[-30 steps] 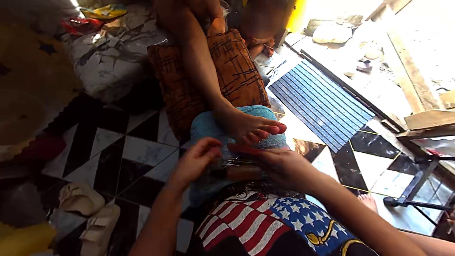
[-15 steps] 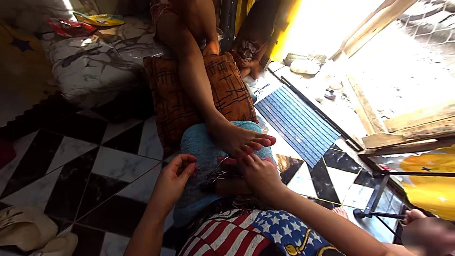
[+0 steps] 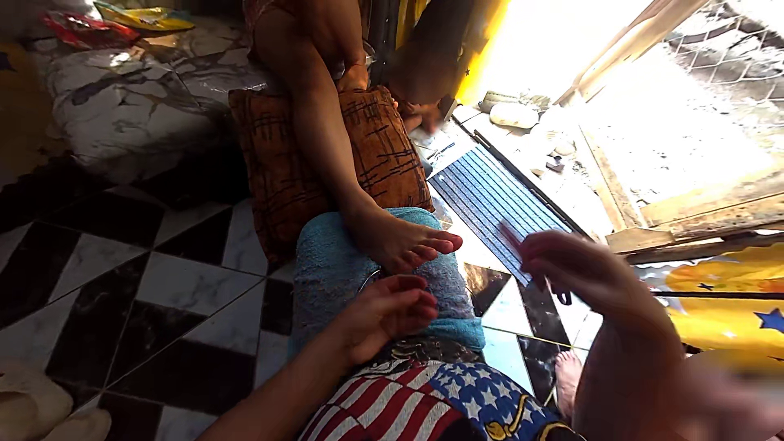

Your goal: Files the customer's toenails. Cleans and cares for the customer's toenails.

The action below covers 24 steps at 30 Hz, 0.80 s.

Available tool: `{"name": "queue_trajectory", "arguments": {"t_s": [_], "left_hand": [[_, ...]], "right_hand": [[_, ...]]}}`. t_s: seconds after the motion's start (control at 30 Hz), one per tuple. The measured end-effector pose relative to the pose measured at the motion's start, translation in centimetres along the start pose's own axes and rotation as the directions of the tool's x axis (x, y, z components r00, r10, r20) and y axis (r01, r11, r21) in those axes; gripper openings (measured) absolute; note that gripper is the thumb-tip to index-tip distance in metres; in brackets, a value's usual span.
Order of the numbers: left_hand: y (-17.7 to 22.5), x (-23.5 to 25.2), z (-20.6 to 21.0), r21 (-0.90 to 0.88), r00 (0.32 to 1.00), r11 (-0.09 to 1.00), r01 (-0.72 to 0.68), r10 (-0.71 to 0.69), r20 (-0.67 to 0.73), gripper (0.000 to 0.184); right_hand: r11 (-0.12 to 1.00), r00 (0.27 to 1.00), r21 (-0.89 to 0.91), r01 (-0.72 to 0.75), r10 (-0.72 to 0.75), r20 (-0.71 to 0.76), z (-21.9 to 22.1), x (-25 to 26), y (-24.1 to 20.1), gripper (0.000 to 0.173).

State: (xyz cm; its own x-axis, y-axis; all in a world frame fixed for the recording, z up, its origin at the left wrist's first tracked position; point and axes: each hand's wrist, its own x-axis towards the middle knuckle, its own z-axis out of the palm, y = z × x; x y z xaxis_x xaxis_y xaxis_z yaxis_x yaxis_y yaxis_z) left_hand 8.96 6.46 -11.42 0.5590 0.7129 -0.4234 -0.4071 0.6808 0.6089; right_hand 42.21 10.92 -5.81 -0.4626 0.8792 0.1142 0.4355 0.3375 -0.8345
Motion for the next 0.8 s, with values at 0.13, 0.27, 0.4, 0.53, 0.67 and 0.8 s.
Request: {"name": "queue_trajectory", "arguments": {"t_s": [0.13,0.27,0.4,0.53,0.67,0.8], "left_hand": [[-1.2,4.5,3.6,-0.414,0.997,0.909,-0.045,0.064,0.032,0.026],[-2.3,7.2,4.2,-0.619,0.965,0.779,-0.100,0.228,0.131,0.027],[-2.6,7.2,3.7,-0.633,0.963,0.746,-0.208,0.269,0.001,0.011],[-2.2,7.1,4.1,-0.429,0.942,0.841,-0.329,0.257,-0.217,0.022],[-2.2,7.6,3.9,-0.329,0.934,0.879,-0.345,0.286,-0.214,0.023],[-2.5,8.3,3.7,-0.255,0.923,0.892,-0.373,0.326,-0.206,0.021]], "right_hand": [[0.813,0.927,0.523,0.257,-0.056,-0.370,1.3,4.6,-5.6,0.015],[0.742,0.963,0.645,0.184,-0.004,-0.270,5.5,9.5,-7.4,0.019],[0.728,0.987,0.686,-0.013,0.119,-0.107,8.4,10.1,-4.9,0.017],[0.798,0.973,0.602,0.018,0.124,-0.193,7.3,6.0,-1.6,0.016],[0.991,0.903,-0.005,0.131,-0.122,-0.412,5.2,2.2,2.3,0.015],[0.945,0.895,-0.303,0.125,-0.239,-0.377,5.4,1.9,3.4,0.025]]}}
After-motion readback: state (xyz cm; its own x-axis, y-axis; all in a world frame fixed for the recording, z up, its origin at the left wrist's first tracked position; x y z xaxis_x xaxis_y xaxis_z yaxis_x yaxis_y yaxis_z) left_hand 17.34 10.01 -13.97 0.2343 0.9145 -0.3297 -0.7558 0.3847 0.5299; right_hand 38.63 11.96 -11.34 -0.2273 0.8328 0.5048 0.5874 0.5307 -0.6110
